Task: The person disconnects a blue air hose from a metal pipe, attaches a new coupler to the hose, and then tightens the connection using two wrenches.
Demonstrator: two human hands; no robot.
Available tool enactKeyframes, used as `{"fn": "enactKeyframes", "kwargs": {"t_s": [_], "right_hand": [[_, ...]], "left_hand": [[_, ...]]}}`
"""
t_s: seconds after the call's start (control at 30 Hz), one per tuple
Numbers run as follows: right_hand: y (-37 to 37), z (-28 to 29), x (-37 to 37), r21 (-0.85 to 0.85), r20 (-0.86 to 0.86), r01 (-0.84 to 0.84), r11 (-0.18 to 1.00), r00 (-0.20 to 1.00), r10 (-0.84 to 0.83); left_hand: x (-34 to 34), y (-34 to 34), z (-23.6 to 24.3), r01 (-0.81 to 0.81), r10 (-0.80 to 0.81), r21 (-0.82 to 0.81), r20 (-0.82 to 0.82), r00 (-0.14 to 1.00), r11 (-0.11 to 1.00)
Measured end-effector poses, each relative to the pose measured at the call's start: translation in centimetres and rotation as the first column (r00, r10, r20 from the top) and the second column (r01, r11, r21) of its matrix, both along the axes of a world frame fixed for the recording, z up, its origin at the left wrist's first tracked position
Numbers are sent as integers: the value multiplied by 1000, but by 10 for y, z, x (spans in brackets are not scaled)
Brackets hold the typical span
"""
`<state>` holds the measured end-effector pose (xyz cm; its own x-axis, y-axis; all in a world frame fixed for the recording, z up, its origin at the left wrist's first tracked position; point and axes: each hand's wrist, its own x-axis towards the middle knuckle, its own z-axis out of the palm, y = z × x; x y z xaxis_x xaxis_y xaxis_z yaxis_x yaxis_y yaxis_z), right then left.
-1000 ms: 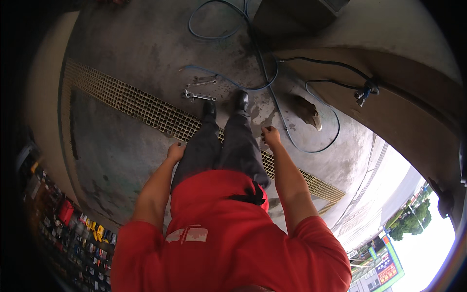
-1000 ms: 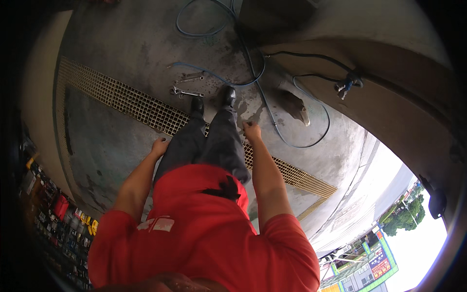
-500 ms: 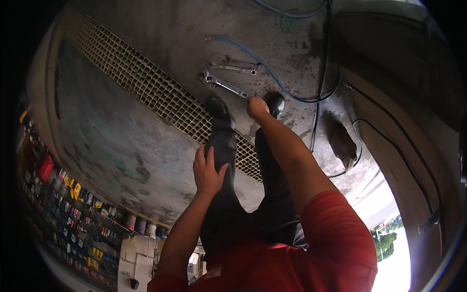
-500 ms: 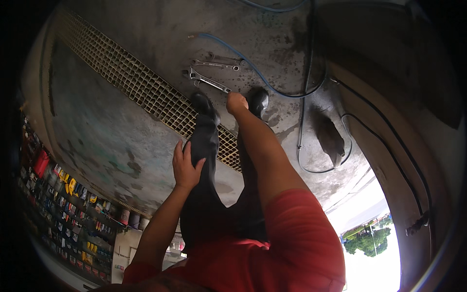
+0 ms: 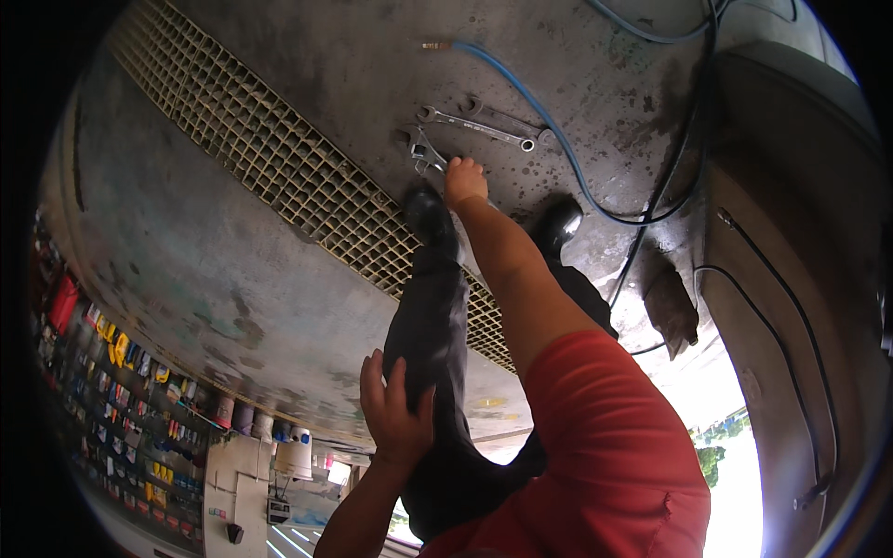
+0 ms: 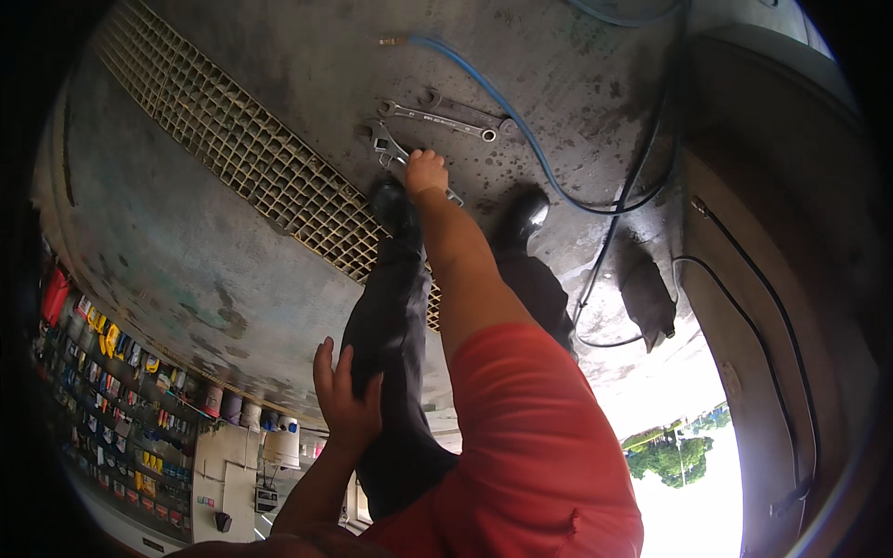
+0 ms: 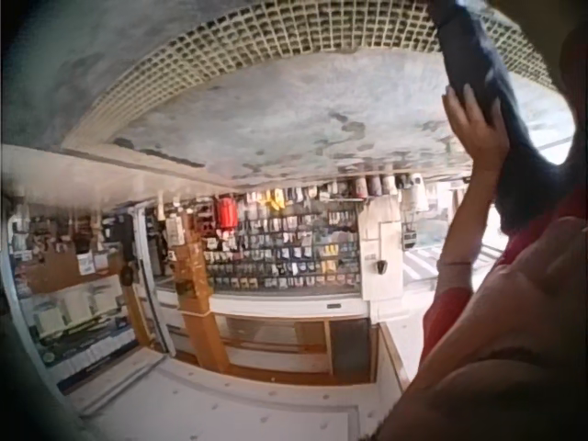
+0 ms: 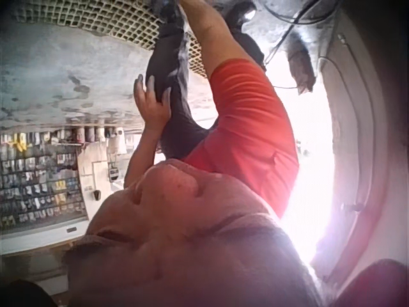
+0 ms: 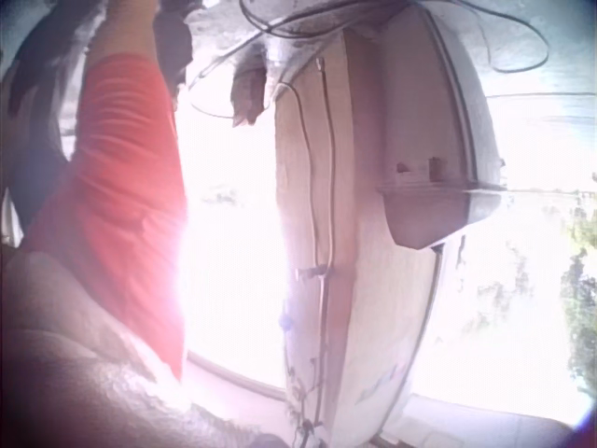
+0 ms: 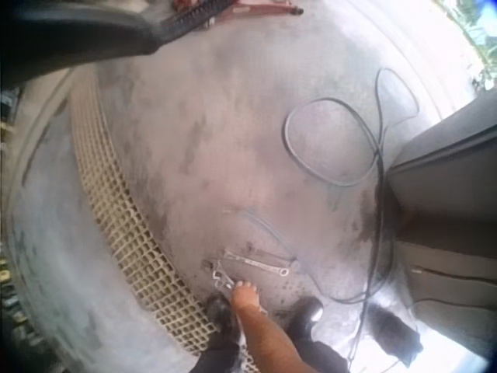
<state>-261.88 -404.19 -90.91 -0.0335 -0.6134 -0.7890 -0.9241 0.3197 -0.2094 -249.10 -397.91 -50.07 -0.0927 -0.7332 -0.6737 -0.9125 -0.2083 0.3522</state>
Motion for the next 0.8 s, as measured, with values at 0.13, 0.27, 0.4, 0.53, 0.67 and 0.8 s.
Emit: {"fn": "enactKeyframes", "kwargs": {"t_s": [0.13,0.27,0.4,0.53,0.67,0.8], "right_hand": [[-11,34,-12,175,209,215,961,945,-250],[-30,132,-55,278,318,8,961,943,-100],[8,369,-150,138,379,130,982,909,-174],[83,592,-272,-20,497,198,980,852,-162],[109,822,-328,-79,555,513,855,735,-390],[145,859,-366,70,545,890,450,344,-765]], "left_hand": [[-2,2,6,-43,42,-57,-15,999,997],[-5,19,11,17,-19,-97,-27,999,995],[-22,41,34,103,-101,-24,80,992,994],[-42,41,41,333,-341,75,139,930,940],[-88,-4,128,561,-573,334,-72,816,757],[-130,-36,130,540,-509,67,-252,823,839]]}}
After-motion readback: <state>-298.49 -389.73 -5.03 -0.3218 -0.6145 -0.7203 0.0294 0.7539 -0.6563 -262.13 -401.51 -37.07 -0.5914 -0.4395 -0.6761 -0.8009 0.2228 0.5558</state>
